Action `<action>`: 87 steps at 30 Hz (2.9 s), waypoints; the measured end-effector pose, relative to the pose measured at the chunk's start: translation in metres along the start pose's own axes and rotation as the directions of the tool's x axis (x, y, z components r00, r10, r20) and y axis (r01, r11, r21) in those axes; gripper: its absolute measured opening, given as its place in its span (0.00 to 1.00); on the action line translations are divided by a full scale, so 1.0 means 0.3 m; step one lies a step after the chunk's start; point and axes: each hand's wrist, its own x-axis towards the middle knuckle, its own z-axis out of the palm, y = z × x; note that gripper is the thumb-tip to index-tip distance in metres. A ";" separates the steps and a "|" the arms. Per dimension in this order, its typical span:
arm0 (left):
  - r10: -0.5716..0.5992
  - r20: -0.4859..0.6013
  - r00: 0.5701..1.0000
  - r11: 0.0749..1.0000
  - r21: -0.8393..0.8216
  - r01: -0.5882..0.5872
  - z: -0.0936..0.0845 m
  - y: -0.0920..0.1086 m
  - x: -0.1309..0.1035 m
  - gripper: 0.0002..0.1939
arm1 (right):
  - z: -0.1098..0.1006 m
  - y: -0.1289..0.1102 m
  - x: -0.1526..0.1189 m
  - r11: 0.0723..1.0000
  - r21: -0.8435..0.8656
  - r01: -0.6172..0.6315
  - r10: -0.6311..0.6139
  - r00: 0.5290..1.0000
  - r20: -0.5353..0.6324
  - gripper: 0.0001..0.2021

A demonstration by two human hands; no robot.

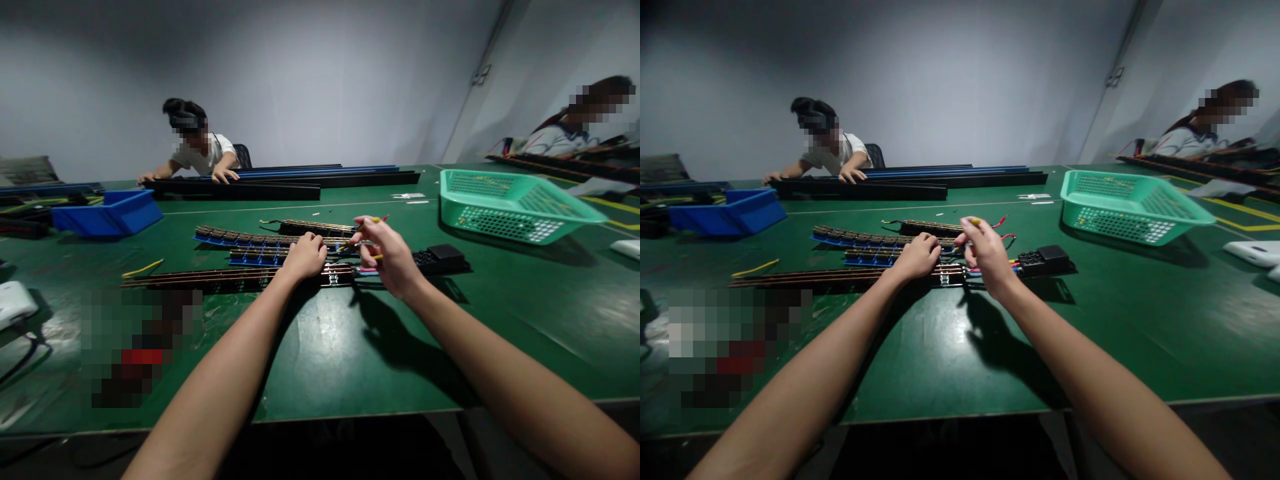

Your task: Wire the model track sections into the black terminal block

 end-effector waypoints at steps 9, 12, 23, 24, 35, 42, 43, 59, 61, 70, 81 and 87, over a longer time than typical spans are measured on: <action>-0.005 0.007 1.000 1.000 0.005 0.005 0.001 -0.001 0.005 0.14 | -0.143 -0.114 0.039 0.994 -0.097 0.048 -0.070 0.969 -0.238 0.18; -0.009 0.007 1.000 1.000 -0.001 0.009 0.000 -0.001 0.004 0.14 | -0.168 -0.072 0.072 0.990 -0.132 -0.039 0.004 0.966 -0.260 0.19; -0.009 0.003 1.000 1.000 -0.008 0.010 0.000 0.002 0.000 0.15 | -0.126 0.032 0.029 0.314 -0.875 0.368 -0.040 0.926 0.375 0.16; -0.011 0.004 1.000 1.000 -0.009 0.011 -0.001 0.003 0.000 0.15 | -0.120 0.029 0.026 0.321 -0.883 0.341 -0.059 0.938 0.341 0.17; -0.015 0.024 1.000 1.000 0.003 0.015 -0.006 0.003 0.004 0.15 | -0.133 -0.080 0.095 0.991 -0.072 0.109 -0.126 0.948 -0.294 0.22; -0.017 0.018 1.000 1.000 -0.006 0.017 -0.005 0.001 0.004 0.14 | -0.147 -0.032 0.258 1.000 0.030 0.003 0.009 0.915 -0.404 0.23; -0.018 0.017 1.000 1.000 -0.007 0.018 -0.005 0.002 0.003 0.14 | -0.148 -0.016 0.273 0.999 0.042 -0.018 0.034 0.907 -0.420 0.23; -0.008 0.012 1.000 1.000 -0.010 0.008 -0.003 0.001 0.003 0.14 | -0.121 0.133 0.241 0.838 -0.541 0.071 -0.143 0.985 -0.093 0.17; -0.011 0.016 1.000 1.000 -0.006 0.011 -0.004 0.001 0.003 0.14 | -0.124 0.115 0.252 0.962 -0.273 -0.006 -0.081 0.948 -0.308 0.21; -0.015 0.018 1.000 1.000 -0.012 0.015 -0.007 0.004 0.000 0.13 | -0.103 -0.062 0.117 0.987 -0.074 0.146 -0.160 0.952 -0.262 0.17; -0.010 0.012 1.000 1.000 -0.014 0.010 -0.002 -0.001 0.004 0.13 | -0.054 0.079 -0.295 0.607 -0.722 0.332 -0.204 0.943 0.262 0.11; -0.001 0.008 1.000 1.000 -0.017 0.001 -0.003 -0.001 0.005 0.14 | -0.072 0.095 -0.407 0.568 -0.684 0.458 -0.370 0.884 0.285 0.13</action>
